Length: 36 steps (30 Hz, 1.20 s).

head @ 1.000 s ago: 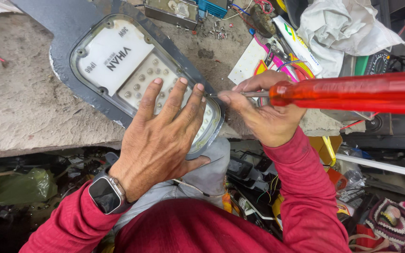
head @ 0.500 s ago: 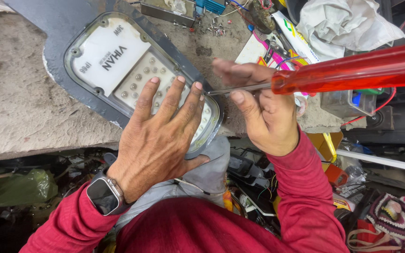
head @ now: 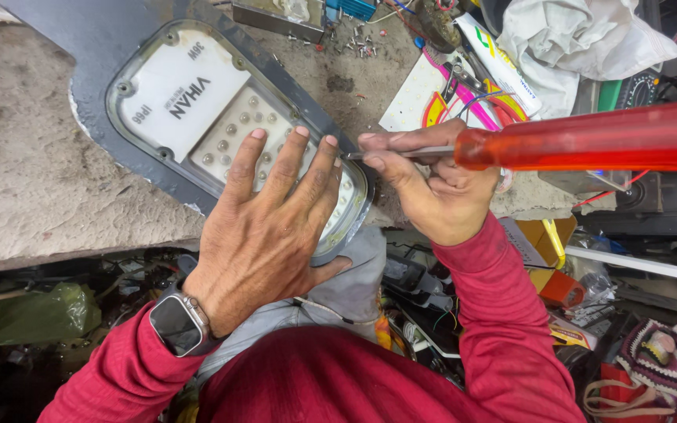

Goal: The person uses a screwdriver to loosen screws around the perimeter of an LED street light fixture. They then apply a sealant from a tube along the edge of the fixture.

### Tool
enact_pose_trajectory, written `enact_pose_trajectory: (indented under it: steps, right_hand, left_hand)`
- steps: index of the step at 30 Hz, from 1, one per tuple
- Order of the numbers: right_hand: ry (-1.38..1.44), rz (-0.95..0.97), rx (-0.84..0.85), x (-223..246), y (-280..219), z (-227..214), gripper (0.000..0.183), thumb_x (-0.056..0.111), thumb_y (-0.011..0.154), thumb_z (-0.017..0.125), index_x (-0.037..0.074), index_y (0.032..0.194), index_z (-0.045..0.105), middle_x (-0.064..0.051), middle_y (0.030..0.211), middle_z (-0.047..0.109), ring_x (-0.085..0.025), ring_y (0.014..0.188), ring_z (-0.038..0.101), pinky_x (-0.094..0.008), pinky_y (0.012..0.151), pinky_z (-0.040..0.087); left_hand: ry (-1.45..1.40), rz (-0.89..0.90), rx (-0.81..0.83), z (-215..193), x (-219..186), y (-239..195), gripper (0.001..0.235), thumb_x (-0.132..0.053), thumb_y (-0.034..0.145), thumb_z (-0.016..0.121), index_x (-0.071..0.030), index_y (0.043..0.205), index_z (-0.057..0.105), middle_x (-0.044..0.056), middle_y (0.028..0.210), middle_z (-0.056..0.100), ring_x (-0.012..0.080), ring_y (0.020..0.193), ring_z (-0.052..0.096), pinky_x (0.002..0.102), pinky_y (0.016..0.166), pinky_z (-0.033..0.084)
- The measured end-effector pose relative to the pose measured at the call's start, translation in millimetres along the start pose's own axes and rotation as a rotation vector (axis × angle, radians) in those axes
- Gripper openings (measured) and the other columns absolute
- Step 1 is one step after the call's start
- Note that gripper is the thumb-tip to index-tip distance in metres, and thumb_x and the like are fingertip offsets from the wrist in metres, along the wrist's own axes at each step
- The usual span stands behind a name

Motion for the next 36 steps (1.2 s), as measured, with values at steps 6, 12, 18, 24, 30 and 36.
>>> enact_pose_trajectory:
  steps: [6,12,18,24,30,36]
  right_hand:
    - [-0.05,-0.005,0.037,5,7,-3,0.027,-0.009,0.098,0.06,-0.003,0.12,0.046,-0.02,0.124,0.066,-0.025,0.118,0.069,-0.036,0.103,0.059]
    - [0.03,-0.014,-0.022,-4,-3,7,0.022,-0.011,0.106,0.066,-0.003,0.121,0.052,-0.023,0.114,0.072,-0.027,0.11,0.074,-0.038,0.098,0.063]
    - [-0.332,-0.03,0.054,-3,-1,3,0.022,-0.011,0.1,0.07,-0.005,0.116,0.055,-0.022,0.116,0.074,-0.026,0.103,0.077,-0.037,0.091,0.064]
    - [0.001,-0.088,0.071,-14,4,14,0.015,-0.008,0.109,0.062,-0.003,0.121,0.053,-0.019,0.12,0.072,-0.025,0.109,0.075,-0.036,0.101,0.063]
    - [0.108,0.101,-0.003,-28,8,0,0.015,-0.004,0.106,0.065,-0.005,0.117,0.055,-0.022,0.114,0.075,-0.025,0.106,0.075,-0.037,0.097,0.063]
    - [0.128,0.166,-0.133,-45,68,-64,0.021,0.004,0.095,0.066,-0.004,0.114,0.065,-0.008,0.094,0.071,-0.01,0.067,0.062,-0.025,0.061,0.053]
  left_hand:
    - [0.043,0.009,-0.017,-10,-3,0,0.103,-0.074,0.063,0.07,-0.004,0.138,0.062,0.013,0.151,0.051,0.0333,0.142,0.042,0.058,0.118,0.023]
    - [0.026,0.02,0.01,-4,-1,2,0.102,-0.074,0.067,0.07,0.0,0.136,0.062,0.016,0.15,0.051,0.0349,0.14,0.042,0.059,0.116,0.025]
    - [0.047,0.025,0.011,-10,-3,3,0.1,-0.073,0.065,0.069,0.0,0.134,0.062,0.015,0.148,0.052,0.0349,0.139,0.043,0.059,0.115,0.026]
    - [0.041,0.022,0.013,-7,-2,5,0.099,-0.071,0.067,0.069,0.001,0.135,0.061,0.016,0.144,0.054,0.0347,0.138,0.043,0.058,0.116,0.026]
    - [0.064,0.025,0.012,-8,-4,7,0.099,-0.071,0.067,0.067,0.002,0.133,0.062,0.016,0.145,0.055,0.0352,0.137,0.044,0.059,0.114,0.026]
    - [0.087,-0.034,-0.006,-2,2,19,0.101,-0.078,0.071,0.062,0.001,0.132,0.062,0.017,0.147,0.054,0.0367,0.139,0.042,0.06,0.114,0.025]
Point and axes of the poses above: each hand's wrist, its own y-axis towards the middle knuckle, its own z-axis out of the palm, x = y × z, the point moved 8 cm from there along y, towards the middle knuckle
